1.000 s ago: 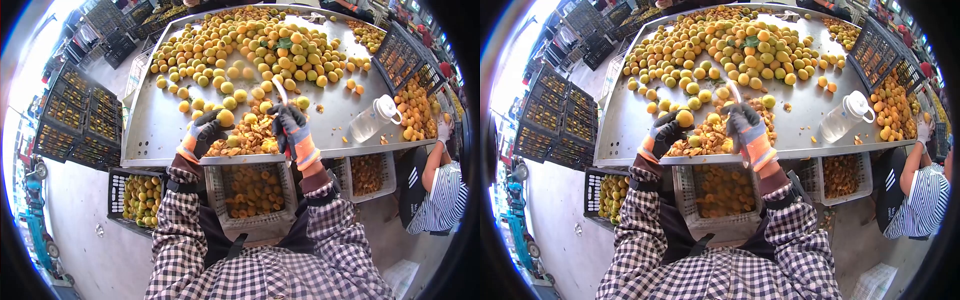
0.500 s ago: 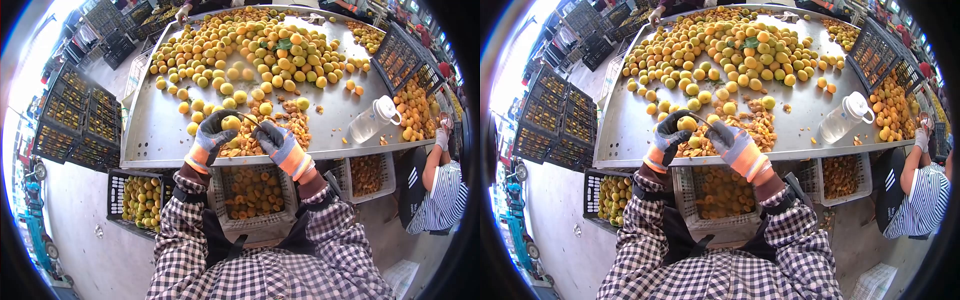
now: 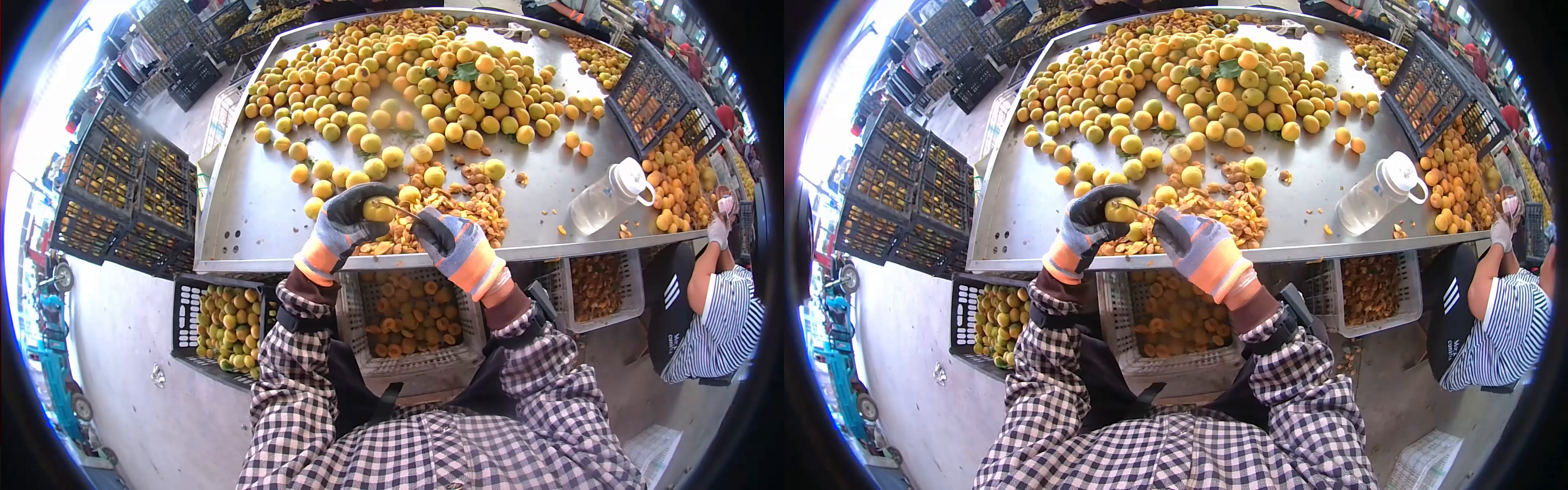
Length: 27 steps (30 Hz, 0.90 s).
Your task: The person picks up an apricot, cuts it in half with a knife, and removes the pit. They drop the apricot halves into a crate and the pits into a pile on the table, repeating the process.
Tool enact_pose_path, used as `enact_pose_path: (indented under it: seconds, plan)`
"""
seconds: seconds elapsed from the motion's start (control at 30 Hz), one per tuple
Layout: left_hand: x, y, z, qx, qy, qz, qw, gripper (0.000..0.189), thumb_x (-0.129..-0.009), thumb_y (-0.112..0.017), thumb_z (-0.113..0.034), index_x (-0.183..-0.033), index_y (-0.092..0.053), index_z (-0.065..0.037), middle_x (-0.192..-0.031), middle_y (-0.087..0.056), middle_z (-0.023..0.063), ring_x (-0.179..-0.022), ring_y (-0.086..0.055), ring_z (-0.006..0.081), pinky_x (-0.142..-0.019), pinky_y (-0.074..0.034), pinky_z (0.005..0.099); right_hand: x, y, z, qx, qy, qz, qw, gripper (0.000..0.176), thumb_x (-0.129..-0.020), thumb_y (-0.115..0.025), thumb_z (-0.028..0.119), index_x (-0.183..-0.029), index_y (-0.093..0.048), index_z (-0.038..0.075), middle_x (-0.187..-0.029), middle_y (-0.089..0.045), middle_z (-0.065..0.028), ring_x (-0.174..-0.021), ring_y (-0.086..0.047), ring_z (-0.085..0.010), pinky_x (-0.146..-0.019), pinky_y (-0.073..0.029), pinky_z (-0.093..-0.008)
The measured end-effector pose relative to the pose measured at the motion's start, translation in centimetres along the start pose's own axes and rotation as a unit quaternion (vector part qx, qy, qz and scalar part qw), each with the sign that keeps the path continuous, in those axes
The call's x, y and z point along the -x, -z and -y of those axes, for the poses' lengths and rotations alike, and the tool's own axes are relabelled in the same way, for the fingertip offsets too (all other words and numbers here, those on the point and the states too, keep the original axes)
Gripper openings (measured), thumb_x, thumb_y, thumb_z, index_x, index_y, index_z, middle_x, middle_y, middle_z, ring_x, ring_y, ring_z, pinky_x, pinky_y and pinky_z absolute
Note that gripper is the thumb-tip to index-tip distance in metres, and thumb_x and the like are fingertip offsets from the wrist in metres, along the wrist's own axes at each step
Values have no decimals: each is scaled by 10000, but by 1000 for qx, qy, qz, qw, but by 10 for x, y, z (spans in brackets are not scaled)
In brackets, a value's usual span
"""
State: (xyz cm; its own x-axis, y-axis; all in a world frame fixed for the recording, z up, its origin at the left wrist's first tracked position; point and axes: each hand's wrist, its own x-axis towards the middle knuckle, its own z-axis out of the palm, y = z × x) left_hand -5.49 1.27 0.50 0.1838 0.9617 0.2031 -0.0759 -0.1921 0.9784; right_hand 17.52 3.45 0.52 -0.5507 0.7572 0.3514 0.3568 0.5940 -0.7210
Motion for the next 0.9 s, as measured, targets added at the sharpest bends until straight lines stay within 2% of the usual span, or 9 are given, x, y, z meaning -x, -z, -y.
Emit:
enact_pose_path:
  seconds: [0.1,0.23,0.3,0.37,0.43,0.6,0.73,0.8,0.9]
  plan:
    - [2,-1,-1,15,25,-3,1000,542,-727,-793,-23,-1226,-585,9,-1210,-622,66,-1093,-570,127,-943,-487,281,1,-4,-5,17,26,-12,999,173,-846,-631,40,-1016,-602,21,-821,-637,-174,-792,-631,-361,-658,-500,-389]
    - [4,-2,-3,16,0,0,1000,542,-729,-797,-52,-1221,-584,26,-1188,-628,76,-1078,-585,145,-931,-493,280,4,-8,-2,-17,34,-23,999,192,-842,-634,38,-1029,-593,19,-839,-644,-165,-804,-635,-360,-663,-505,-391]
    - [5,-9,-4,34,-17,-10,999,544,-737,-797,-77,-1225,-580,29,-1175,-630,79,-1073,-590,153,-925,-498,281,3,-15,-3,-35,5,19,999,209,-887,-622,177,-1059,-596,62,-882,-654,-168,-815,-633,-380,-668,-508,-437]
    - [6,-18,-3,50,-35,-18,998,548,-746,-797,-103,-1230,-576,32,-1162,-632,82,-1068,-595,161,-918,-502,282,2,-23,-5,-39,0,15,999,201,-890,-618,174,-1053,-581,63,-877,-650,-169,-817,-630,-385,-667,-506,-442]
    - [7,-27,2,170,-28,-76,982,604,-765,-803,-234,-1253,-556,24,-1113,-647,94,-1013,-623,181,-909,-499,319,3,-26,0,-61,7,-12,998,191,-903,-599,183,-1048,-548,69,-863,-642,-176,-821,-626,-394,-661,-505,-450]
    - [1,-16,-6,149,19,-21,988,646,-753,-812,-158,-1297,-513,23,-1158,-628,78,-1059,-601,144,-902,-506,275,1,-12,2,-1,13,6,1000,238,-914,-594,227,-1077,-540,63,-877,-646,-175,-821,-634,-389,-665,-513,-451]
    - [2,-14,1,29,6,-34,999,585,-762,-807,-151,-1250,-541,31,-1155,-633,75,-1025,-612,145,-914,-495,280,4,-4,9,14,20,-17,1000,244,-912,-595,215,-1098,-529,72,-853,-641,-181,-813,-630,-396,-657,-505,-464]
    - [1,-22,8,48,-27,-79,995,548,-791,-786,-197,-1232,-557,34,-1135,-642,82,-1015,-613,152,-903,-497,298,5,-16,8,4,-15,-3,1000,298,-854,-641,68,-1131,-548,9,-843,-628,-185,-789,-629,-386,-658,-501,-428]
    - [7,-60,-2,225,4,-119,967,507,-901,-657,-339,-1235,-557,28,-1121,-648,108,-990,-625,179,-920,-475,306,6,-30,11,-23,-2,-46,999,350,-857,-638,75,-1180,-527,-3,-850,-629,-196,-788,-627,-397,-651,-499,-430]
